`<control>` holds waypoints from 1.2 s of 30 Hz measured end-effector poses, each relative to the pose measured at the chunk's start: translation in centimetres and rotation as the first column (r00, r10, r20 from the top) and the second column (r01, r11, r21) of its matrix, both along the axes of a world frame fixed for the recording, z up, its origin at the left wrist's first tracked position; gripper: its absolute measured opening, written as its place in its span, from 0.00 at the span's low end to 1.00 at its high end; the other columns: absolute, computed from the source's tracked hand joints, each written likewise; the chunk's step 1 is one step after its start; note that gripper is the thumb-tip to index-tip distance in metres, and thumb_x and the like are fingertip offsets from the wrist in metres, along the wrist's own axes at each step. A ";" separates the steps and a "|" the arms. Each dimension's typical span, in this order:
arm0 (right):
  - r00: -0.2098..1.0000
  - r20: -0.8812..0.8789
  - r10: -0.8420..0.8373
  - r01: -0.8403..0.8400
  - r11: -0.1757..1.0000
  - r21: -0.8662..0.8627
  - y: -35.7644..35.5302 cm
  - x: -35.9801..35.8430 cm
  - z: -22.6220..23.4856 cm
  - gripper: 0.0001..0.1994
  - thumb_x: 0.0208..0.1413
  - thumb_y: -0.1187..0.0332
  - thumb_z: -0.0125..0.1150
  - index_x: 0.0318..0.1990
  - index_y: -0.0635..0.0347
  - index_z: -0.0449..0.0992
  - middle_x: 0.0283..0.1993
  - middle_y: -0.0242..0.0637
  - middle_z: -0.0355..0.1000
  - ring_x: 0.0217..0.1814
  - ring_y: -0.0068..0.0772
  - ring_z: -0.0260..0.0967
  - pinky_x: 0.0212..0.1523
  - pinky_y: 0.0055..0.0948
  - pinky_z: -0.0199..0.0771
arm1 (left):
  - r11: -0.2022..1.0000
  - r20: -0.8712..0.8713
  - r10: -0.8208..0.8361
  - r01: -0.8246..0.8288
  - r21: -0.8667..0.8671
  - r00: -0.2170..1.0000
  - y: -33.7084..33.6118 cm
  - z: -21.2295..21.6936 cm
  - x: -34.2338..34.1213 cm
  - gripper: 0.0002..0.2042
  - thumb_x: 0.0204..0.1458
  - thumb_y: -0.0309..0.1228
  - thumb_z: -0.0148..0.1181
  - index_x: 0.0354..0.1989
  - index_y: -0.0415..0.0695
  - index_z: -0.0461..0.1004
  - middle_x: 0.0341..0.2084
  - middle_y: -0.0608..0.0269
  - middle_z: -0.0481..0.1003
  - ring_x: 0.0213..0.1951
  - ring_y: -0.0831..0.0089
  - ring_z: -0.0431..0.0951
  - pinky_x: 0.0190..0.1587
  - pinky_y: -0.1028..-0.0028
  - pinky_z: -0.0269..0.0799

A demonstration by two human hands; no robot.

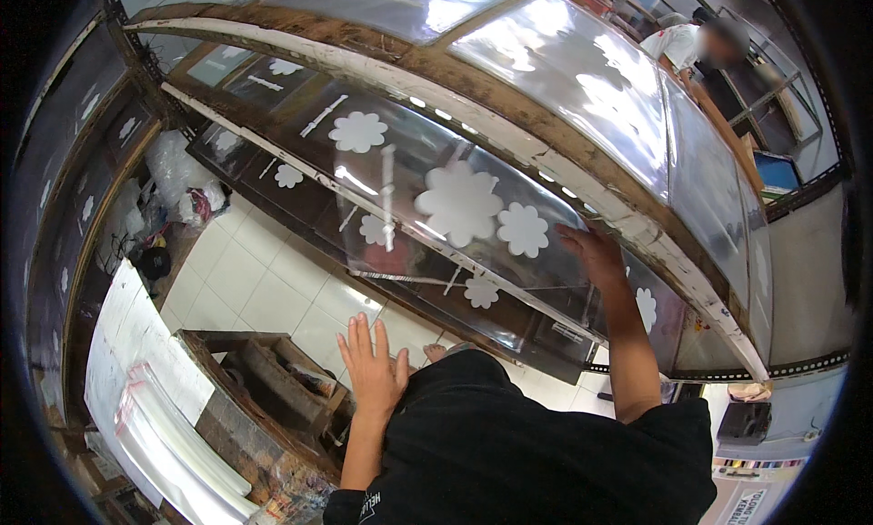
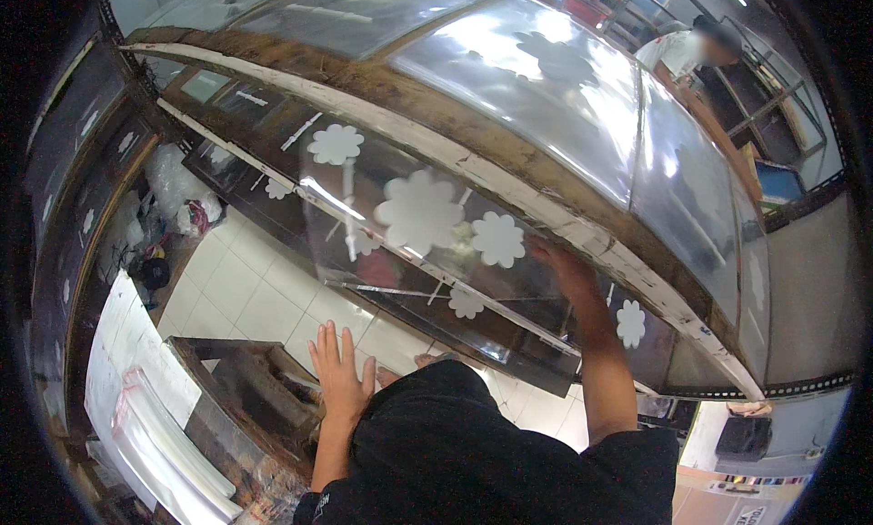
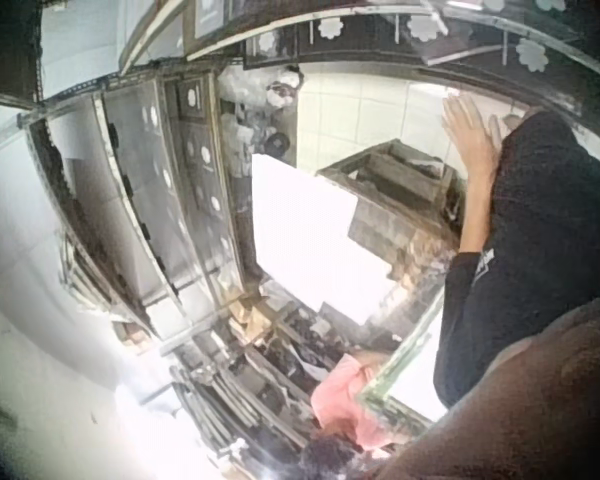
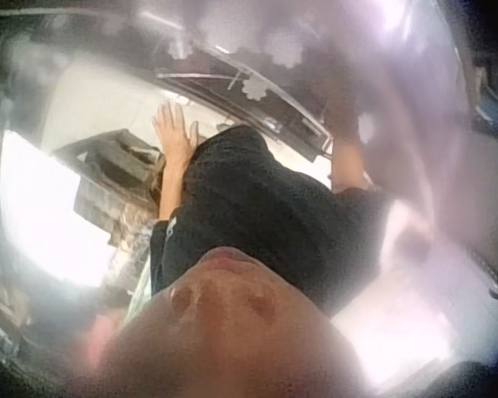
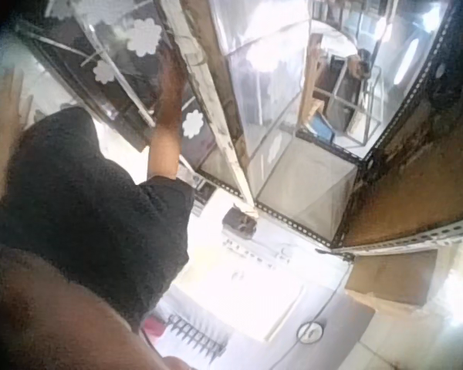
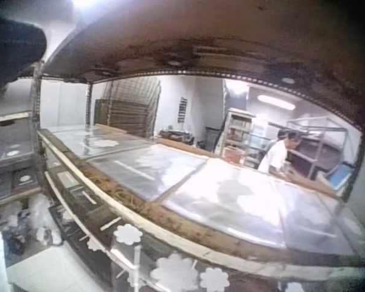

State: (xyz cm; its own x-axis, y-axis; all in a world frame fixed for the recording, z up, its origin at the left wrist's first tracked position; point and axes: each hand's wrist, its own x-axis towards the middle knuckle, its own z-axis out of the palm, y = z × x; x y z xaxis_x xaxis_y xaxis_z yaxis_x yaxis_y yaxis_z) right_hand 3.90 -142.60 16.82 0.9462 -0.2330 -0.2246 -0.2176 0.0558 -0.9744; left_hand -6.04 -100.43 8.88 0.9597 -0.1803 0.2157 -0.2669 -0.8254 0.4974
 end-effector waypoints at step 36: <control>0.944 -0.056 -0.325 0.283 0.886 -0.367 -5.5 -8.8 -7.4 0.27 0.55 0.81 0.49 0.65 0.72 0.60 0.62 0.49 0.63 0.50 0.40 0.77 0.44 0.27 0.80 | 0.963 -0.763 0.211 -0.263 0.056 0.611 7.8 -24.9 -12.0 0.23 0.56 0.37 0.56 0.56 0.33 0.72 0.62 0.34 0.64 0.63 0.40 0.63 0.66 0.53 0.60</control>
State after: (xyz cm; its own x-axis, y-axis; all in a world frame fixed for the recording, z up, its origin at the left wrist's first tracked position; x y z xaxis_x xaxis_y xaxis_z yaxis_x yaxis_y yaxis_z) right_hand -4.88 -148.10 9.39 0.7890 -0.5884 -0.1765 -0.3546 -0.2017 -0.9130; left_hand -17.99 -92.67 -16.06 0.7950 0.0650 -0.6031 0.4253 -0.7687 0.4777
